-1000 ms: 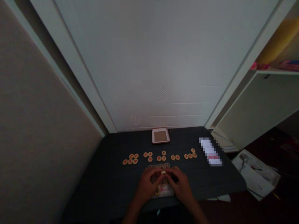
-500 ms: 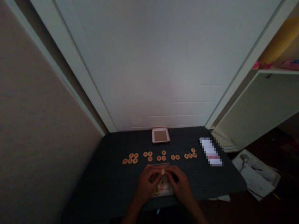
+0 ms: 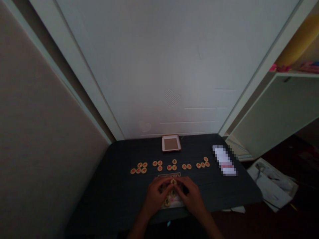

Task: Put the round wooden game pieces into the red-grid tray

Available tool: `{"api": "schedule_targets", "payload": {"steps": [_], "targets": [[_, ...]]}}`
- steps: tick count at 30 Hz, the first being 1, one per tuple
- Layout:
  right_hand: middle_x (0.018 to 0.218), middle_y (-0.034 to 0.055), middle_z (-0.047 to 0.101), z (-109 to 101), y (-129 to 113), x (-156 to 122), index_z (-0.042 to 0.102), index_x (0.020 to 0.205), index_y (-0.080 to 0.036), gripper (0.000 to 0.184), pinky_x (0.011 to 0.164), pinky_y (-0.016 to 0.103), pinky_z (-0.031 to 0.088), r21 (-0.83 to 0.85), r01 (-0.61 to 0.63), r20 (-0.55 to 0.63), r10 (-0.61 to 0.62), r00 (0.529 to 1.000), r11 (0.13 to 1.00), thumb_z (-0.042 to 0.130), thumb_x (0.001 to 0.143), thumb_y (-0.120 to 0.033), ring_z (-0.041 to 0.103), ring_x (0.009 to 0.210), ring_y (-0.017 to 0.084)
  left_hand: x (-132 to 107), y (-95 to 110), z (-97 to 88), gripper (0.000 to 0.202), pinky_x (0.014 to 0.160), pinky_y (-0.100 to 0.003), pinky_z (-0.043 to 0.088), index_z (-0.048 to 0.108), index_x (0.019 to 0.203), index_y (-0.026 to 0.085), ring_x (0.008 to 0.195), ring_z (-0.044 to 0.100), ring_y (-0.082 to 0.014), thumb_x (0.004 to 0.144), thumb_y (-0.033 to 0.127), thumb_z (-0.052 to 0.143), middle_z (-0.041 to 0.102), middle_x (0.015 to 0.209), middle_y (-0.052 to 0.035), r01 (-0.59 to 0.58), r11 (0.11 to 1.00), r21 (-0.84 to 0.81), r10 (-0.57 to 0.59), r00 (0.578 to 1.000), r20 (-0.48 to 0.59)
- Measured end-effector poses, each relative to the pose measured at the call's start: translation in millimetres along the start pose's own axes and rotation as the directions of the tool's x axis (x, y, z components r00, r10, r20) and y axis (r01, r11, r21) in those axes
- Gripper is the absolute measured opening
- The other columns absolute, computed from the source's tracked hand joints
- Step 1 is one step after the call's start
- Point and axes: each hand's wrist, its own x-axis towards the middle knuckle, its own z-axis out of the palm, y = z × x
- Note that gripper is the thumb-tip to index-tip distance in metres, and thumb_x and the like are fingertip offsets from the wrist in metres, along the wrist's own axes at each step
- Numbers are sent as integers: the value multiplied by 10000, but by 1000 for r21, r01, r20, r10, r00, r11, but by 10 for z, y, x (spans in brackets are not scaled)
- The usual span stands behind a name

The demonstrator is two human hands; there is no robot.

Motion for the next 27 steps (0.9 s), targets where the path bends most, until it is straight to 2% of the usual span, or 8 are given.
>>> {"api": "schedule_targets", "payload": {"steps": [10,17,27], "targets": [[1127,38,741,-41,-68,51,679,1229,-320,292,936,357,537,7,-17,23,17,1000,1000,641,941,-288,677,1040,217,14,64,-17,300,1063,-449,449,678,1220,338,1147,649,-233,927,295,630,721,1242,-24,-5,1000,-5,6,996,89],[1144,39,738,-47,-88,43,673,1233,-323,280,953,375,525,14,-18,45,17,999,1000,596,966,-282,672,1053,220,10,37,-6,250,992,-380,513,712,1155,337,1076,681,-213,913,310,658,752,1170,-3,8,999,-40,-6,999,49],[1136,53,729,-50,-78,50,674,1226,-305,283,949,366,532,62,-49,35,47,998,997,618,949,-316,669,1056,221,28,39,-24,222,952,-378,539,751,1093,324,1033,699,-224,877,351,706,771,1119,-16,17,998,-67,-12,998,63]]}}
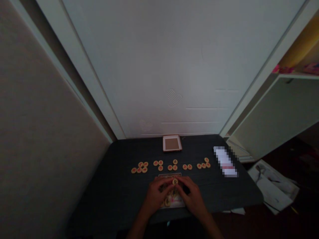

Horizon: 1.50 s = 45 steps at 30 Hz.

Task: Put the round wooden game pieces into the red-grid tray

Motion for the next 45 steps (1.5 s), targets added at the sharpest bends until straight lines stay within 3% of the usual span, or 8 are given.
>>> {"api": "schedule_targets", "payload": {"steps": [7,12,21,29,35,45], "targets": [[1052,60,723,-21,17,13,715,1130,-270,221,882,328,551,50,-7,-34,9,999,999,622,938,-328,679,974,211,-16,-86,51,151,891,-367,569,772,982,270,938,716,-223,852,329,723,790,984,-31,19,999,45,-15,996,-91],[954,60,690,-14,132,0,698,1013,-222,207,790,299,560,116,-90,-179,110,978,989,622,927,-394,668,872,200,-12,-54,47,147,883,-363,570,767,976,263,920,719,-216,903,325,656,790,968,-31,19,997,71,-11,994,-105],[840,36,710,26,178,-9,636,950,-214,303,672,285,579,327,-217,-212,295,932,920,686,865,-500,702,759,209,-15,-26,43,142,845,-342,576,763,973,273,907,717,-212,909,314,643,785,970,-24,21,994,104,-9,993,-116],[997,84,716,-20,186,13,736,1053,-232,326,787,319,602,155,-148,-245,183,952,977,595,933,-500,704,911,227,-15,-57,42,152,872,-344,569,757,982,279,941,711,-215,931,329,623,782,991,-27,24,994,111,-14,996,-91],[1126,104,713,20,218,3,671,1198,-242,356,827,359,619,238,-130,-231,187,955,962,593,937,-471,727,959,244,-28,-101,61,145,847,-341,572,756,972,284,908,712,-214,927,340,630,782,968,-28,18,993,120,-5,995,-104],[897,56,740,-2,101,4,718,1158,-242,380,724,311,586,115,-155,-175,174,969,981,672,878,-495,693,770,213,-17,-75,45,144,868,-336,573,759,983,280,929,720,-211,914,320,640,787,986,-24,19,995,100,-8,994,-106]]}}
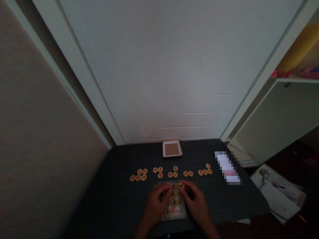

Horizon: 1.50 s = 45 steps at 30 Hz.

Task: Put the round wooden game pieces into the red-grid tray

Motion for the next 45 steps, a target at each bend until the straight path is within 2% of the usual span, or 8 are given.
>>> {"api": "schedule_targets", "payload": {"steps": [6,12,18,24,30,37,40,45], "targets": [[853,27,715,-15,-55,-13,723,1180,-298,325,708,283,549,-104,84,119,-72,990,991,664,902,-455,651,776,196,-1,91,-34,210,922,-360,558,734,1100,299,1005,704,-216,921,330,629,771,1084,-29,20,999,-46,-19,999,38],[1062,41,747,7,-90,-18,687,1232,-339,295,886,374,540,-97,195,239,-167,957,976,633,944,-369,656,971,233,1,93,-52,206,894,-361,572,749,1066,290,989,709,-230,874,318,679,775,1082,-39,2,999,-51,1,999,54],[1168,46,726,6,-118,-26,626,1310,-346,335,959,418,507,-122,241,286,-199,937,963,568,983,-306,650,1048,238,6,89,-38,175,912,-367,556,755,1031,281,982,707,-230,881,322,675,781,1056,-36,16,999,-37,-14,999,43],[1159,53,724,0,-142,-30,637,1295,-339,324,969,430,499,-118,241,279,-201,939,963,535,992,-287,648,1050,239,7,111,-42,169,941,-362,523,748,1042,284,999,697,-218,921,318,635,777,1067,-28,14,998,-68,-9,998,70],[1046,46,739,-1,-97,-17,714,1151,-318,224,893,389,523,-95,198,219,-173,960,976,595,961,-319,665,967,231,-5,117,-52,202,917,-370,522,737,1070,286,977,685,-227,880,319,680,768,1062,-33,-7,1000,-28,9,998,68],[963,41,732,35,-11,-39,726,1026,-267,143,827,327,530,-63,172,176,-158,972,983,660,917,-332,666,911,214,-17,151,-62,157,1017,-437,461,743,1025,305,975,684,-226,912,351,645,769,1016,-17,1,1000,-3,0,995,97],[927,38,717,28,-1,-40,723,1001,-261,128,791,308,525,-75,162,158,-149,976,984,644,925,-326,658,873,204,-21,126,-47,152,1020,-439,461,746,1019,300,986,685,-226,922,335,635,769,1011,-19,-6,1000,-11,7,997,82],[989,58,688,-15,-44,-29,713,1064,-253,191,815,309,522,-77,150,107,-142,984,986,558,971,-314,647,926,206,-9,144,-77,166,938,-382,533,733,1028,252,1012,673,-215,945,286,593,742,1041,-53,-56,994,-90,57,998,12]]}}
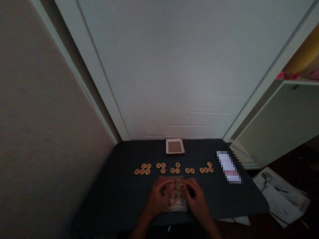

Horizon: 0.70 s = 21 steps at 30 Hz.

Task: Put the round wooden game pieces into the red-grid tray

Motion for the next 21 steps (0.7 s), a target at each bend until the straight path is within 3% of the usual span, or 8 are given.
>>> {"api": "schedule_targets", "payload": {"steps": [3,7,12,15,21], "targets": [[968,60,685,-21,-29,-17,716,1031,-243,187,800,307,521,-10,-18,-13,18,1000,1000,557,972,-321,644,910,206,-33,46,-78,172,987,-410,523,724,1054,254,1099,641,-229,939,278,598,713,1124,-67,-41,998,52,41,999,2],[921,44,706,-45,-83,-96,727,946,-250,135,804,314,514,-74,-30,35,33,999,997,612,946,-321,641,891,210,-173,72,-216,258,1094,-488,452,684,1172,302,1303,517,-269,921,285,623,610,1354,-62,-83,974,211,65,994,90],[877,33,702,-50,-159,-219,722,896,-251,80,800,318,518,-160,-10,96,26,995,987,663,915,-301,638,876,209,-362,53,-303,605,1133,-541,411,532,1382,333,1422,383,-316,816,332,747,444,1537,-55,-122,931,343,58,980,192],[855,32,686,-25,-174,-270,715,881,-247,60,798,320,519,-219,10,101,12,995,976,679,901,-291,635,866,209,-409,34,-291,776,1148,-555,390,491,1418,340,1443,344,-335,719,328,829,397,1572,-48,-157,909,385,68,970,235],[825,29,696,51,-211,-313,721,850,-254,40,792,330,490,-365,72,118,-31,993,928,699,883,-251,615,864,218,-405,52,-257,627,1133,-543,415,554,1355,341,1432,367,-326,773,343,788,422,1557,-36,-175,890,421,90,973,215]]}}
